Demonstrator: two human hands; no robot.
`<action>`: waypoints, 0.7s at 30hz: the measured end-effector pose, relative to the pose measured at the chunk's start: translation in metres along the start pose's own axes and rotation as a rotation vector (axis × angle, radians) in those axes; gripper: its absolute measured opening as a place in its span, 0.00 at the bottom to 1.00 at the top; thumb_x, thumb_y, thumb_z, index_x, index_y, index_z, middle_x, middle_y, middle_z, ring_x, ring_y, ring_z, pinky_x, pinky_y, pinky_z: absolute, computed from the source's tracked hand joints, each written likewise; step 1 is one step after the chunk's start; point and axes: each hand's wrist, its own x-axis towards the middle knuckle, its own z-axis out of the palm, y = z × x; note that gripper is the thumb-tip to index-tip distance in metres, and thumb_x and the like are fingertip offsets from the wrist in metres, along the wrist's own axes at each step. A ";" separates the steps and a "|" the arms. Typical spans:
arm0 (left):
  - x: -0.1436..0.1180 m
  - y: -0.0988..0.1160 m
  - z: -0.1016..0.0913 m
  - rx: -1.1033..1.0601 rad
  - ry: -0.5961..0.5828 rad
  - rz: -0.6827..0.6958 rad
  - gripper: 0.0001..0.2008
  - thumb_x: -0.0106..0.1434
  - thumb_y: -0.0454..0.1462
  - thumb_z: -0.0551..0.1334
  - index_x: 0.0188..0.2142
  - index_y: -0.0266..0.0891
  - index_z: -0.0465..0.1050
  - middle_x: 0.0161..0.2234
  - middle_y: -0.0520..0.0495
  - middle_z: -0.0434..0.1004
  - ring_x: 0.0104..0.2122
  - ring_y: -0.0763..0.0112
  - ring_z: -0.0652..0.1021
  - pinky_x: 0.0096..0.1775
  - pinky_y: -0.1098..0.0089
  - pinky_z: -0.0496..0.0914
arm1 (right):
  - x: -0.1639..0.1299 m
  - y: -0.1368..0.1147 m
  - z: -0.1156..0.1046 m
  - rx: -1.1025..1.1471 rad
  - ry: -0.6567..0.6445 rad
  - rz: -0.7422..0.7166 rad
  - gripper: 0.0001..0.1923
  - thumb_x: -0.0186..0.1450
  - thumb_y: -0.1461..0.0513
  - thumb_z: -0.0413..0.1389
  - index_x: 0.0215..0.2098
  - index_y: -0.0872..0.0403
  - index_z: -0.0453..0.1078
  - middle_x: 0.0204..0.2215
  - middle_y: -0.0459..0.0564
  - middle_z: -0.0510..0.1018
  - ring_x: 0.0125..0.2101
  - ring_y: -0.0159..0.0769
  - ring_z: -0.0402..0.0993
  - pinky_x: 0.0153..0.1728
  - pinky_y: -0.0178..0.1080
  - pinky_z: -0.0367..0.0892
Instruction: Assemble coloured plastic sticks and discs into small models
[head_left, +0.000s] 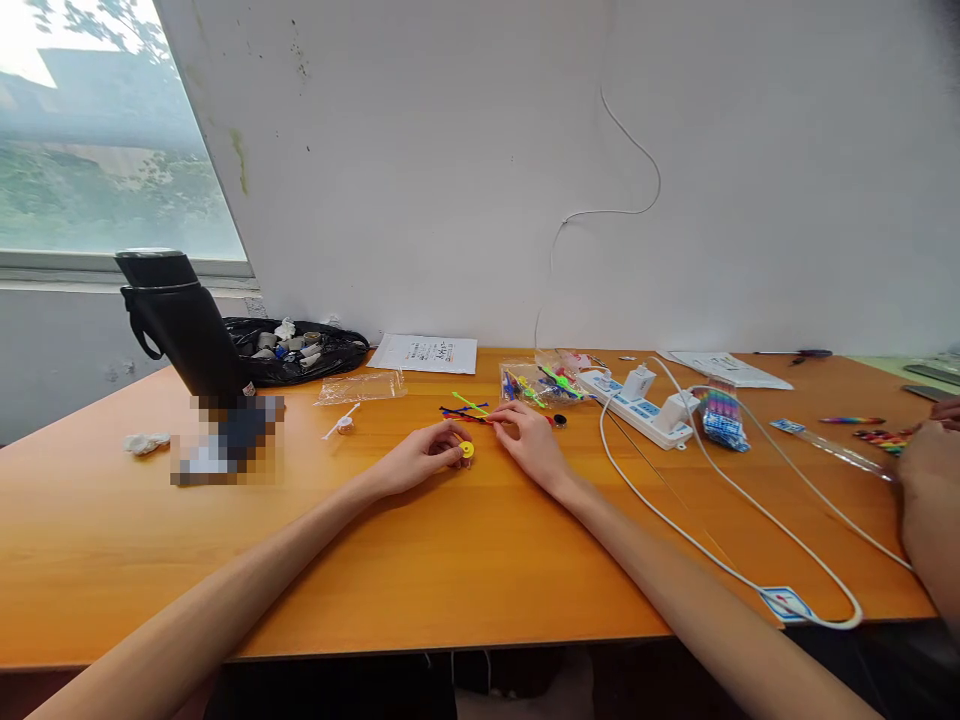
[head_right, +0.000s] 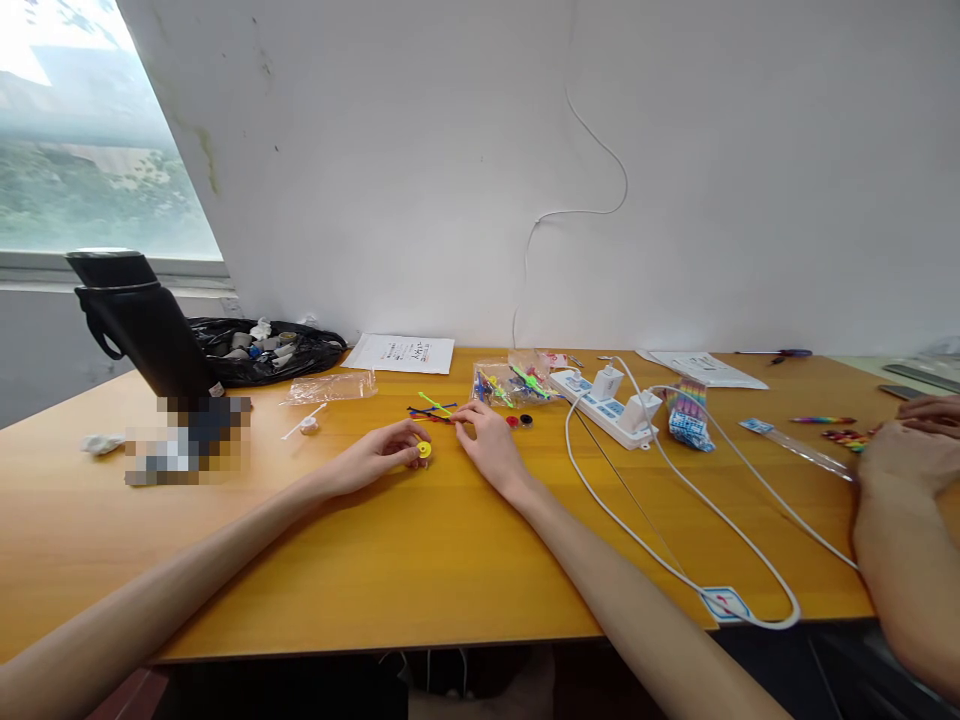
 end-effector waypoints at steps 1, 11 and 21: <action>0.001 -0.001 0.000 -0.022 0.003 0.004 0.19 0.66 0.49 0.61 0.48 0.38 0.69 0.41 0.42 0.79 0.40 0.66 0.78 0.47 0.63 0.71 | 0.000 0.000 0.000 0.033 0.023 0.002 0.11 0.67 0.66 0.54 0.41 0.52 0.78 0.42 0.51 0.79 0.44 0.38 0.76 0.50 0.42 0.69; 0.004 -0.004 -0.008 -0.331 0.176 -0.105 0.20 0.64 0.46 0.64 0.50 0.36 0.74 0.38 0.45 0.76 0.38 0.69 0.78 0.48 0.64 0.73 | 0.003 0.006 0.009 0.391 0.052 0.229 0.09 0.62 0.62 0.59 0.40 0.54 0.77 0.37 0.51 0.83 0.37 0.36 0.79 0.43 0.39 0.74; 0.006 -0.009 -0.012 -0.466 0.240 -0.131 0.21 0.61 0.43 0.68 0.51 0.36 0.75 0.51 0.40 0.78 0.42 0.66 0.81 0.56 0.59 0.70 | 0.000 -0.003 0.015 0.430 -0.051 0.269 0.10 0.63 0.58 0.59 0.38 0.54 0.78 0.37 0.51 0.82 0.37 0.37 0.78 0.42 0.39 0.72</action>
